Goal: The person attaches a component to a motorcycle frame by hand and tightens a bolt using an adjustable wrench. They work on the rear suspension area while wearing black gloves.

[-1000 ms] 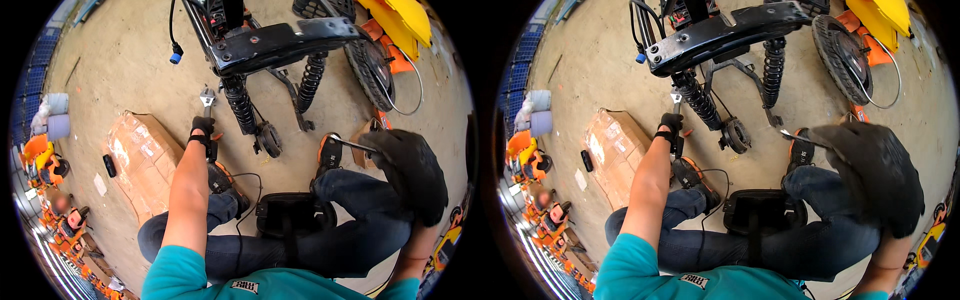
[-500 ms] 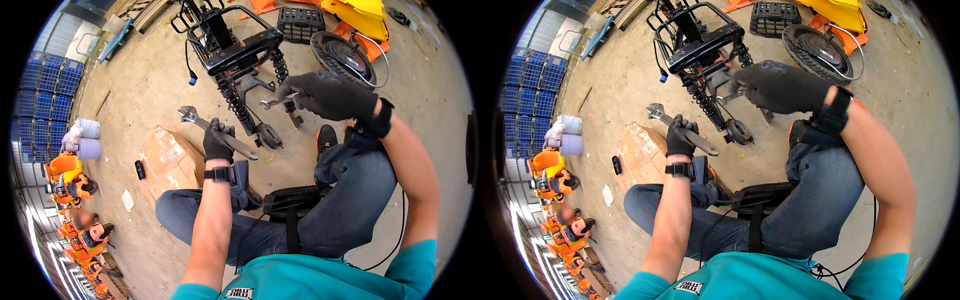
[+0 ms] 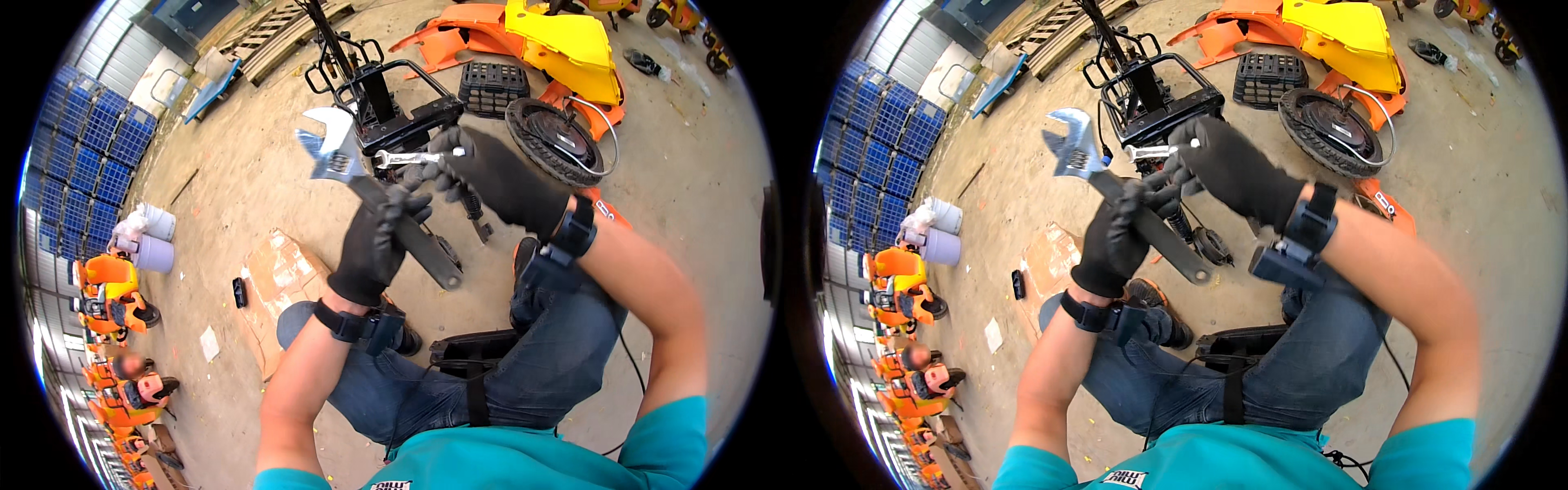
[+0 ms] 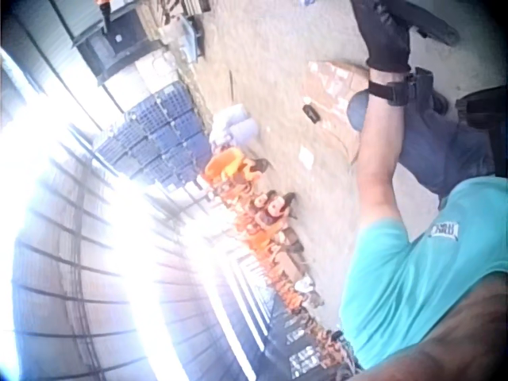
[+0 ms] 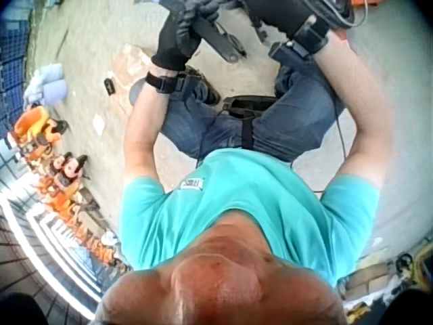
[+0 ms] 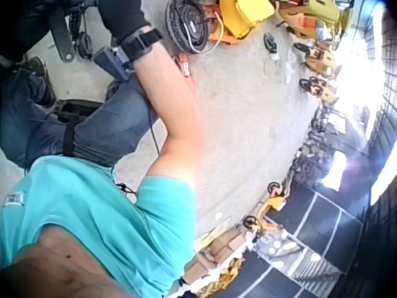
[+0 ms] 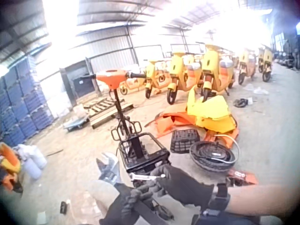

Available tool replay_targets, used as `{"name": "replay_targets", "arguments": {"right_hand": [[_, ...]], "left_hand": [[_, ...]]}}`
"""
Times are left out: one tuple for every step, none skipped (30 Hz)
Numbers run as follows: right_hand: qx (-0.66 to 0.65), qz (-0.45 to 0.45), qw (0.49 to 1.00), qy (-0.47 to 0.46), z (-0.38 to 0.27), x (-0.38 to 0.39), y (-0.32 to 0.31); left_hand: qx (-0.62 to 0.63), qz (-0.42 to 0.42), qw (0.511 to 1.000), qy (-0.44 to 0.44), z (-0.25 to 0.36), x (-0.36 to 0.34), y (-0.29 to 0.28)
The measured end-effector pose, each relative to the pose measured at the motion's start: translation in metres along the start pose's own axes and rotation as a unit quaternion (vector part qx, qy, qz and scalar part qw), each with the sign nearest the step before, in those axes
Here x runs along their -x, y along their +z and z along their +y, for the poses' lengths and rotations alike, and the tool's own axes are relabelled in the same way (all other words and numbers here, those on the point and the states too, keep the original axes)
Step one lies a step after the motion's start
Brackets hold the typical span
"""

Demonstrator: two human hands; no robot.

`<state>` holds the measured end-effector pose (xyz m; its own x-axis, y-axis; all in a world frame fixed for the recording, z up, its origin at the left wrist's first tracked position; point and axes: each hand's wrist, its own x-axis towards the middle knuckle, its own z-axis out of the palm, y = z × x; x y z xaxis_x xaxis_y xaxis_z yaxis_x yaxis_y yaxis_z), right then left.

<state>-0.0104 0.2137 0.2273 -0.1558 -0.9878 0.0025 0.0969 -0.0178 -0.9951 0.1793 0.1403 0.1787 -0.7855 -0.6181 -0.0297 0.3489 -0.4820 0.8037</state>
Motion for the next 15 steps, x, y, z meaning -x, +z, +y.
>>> {"name": "replay_targets", "arguments": {"right_hand": [[-0.066, -0.006, 0.997, 0.032, 0.002, 0.007, 0.005], [-0.049, -0.016, 0.998, 0.038, 0.014, 0.012, 0.009], [-0.037, -0.035, 0.998, 0.043, 0.024, 0.012, 0.015], [-0.013, -0.053, 0.997, 0.053, 0.025, 0.010, 0.017], [0.011, -0.069, 0.995, 0.068, 0.024, 0.010, 0.018], [0.034, -0.087, 0.992, 0.082, 0.023, 0.007, 0.019], [0.049, -0.109, 0.987, 0.103, 0.025, 0.002, 0.021], [0.064, -0.125, 0.983, 0.119, 0.024, -0.005, 0.020], [0.077, -0.143, 0.978, 0.134, 0.025, -0.013, 0.019], [0.126, -0.156, 0.976, 0.084, 0.028, -0.021, 0.020], [0.168, -0.164, 0.971, 0.037, 0.038, -0.027, 0.023], [0.207, -0.171, 0.963, -0.010, 0.046, -0.033, 0.027], [0.185, -0.177, 0.966, 0.021, 0.051, -0.040, 0.030], [0.164, -0.171, 0.970, 0.058, 0.054, -0.043, 0.027], [0.139, -0.176, 0.971, 0.086, 0.052, -0.050, 0.032]], "left_hand": [[0.002, 0.013, 1.000, -0.009, -0.004, -0.006, 0.009], [0.037, -0.018, 0.999, -0.034, -0.005, -0.009, 0.011], [0.066, -0.041, 0.995, -0.055, -0.002, -0.008, 0.011], [0.057, -0.073, 0.995, -0.046, 0.003, -0.010, 0.007], [0.051, -0.102, 0.993, -0.039, 0.005, -0.011, 0.001], [0.021, -0.092, 0.995, -0.025, 0.007, -0.013, -0.005], [-0.007, -0.079, 0.997, -0.015, 0.008, -0.013, -0.012], [-0.061, -0.033, 0.998, -0.001, 0.011, -0.017, -0.015], [-0.116, 0.015, 0.993, 0.012, 0.015, -0.021, -0.017], [-0.148, 0.032, 0.985, 0.079, 0.018, -0.018, -0.013], [-0.133, 0.047, 0.987, 0.078, 0.019, -0.018, -0.018], [-0.120, 0.062, 0.988, 0.076, 0.020, -0.018, -0.025], [-0.106, 0.078, 0.989, 0.074, 0.024, -0.018, -0.032], [-0.113, 0.071, 0.990, 0.039, 0.029, -0.018, -0.029], [-0.215, 0.096, 0.968, 0.088, 0.023, -0.016, -0.035]]}}
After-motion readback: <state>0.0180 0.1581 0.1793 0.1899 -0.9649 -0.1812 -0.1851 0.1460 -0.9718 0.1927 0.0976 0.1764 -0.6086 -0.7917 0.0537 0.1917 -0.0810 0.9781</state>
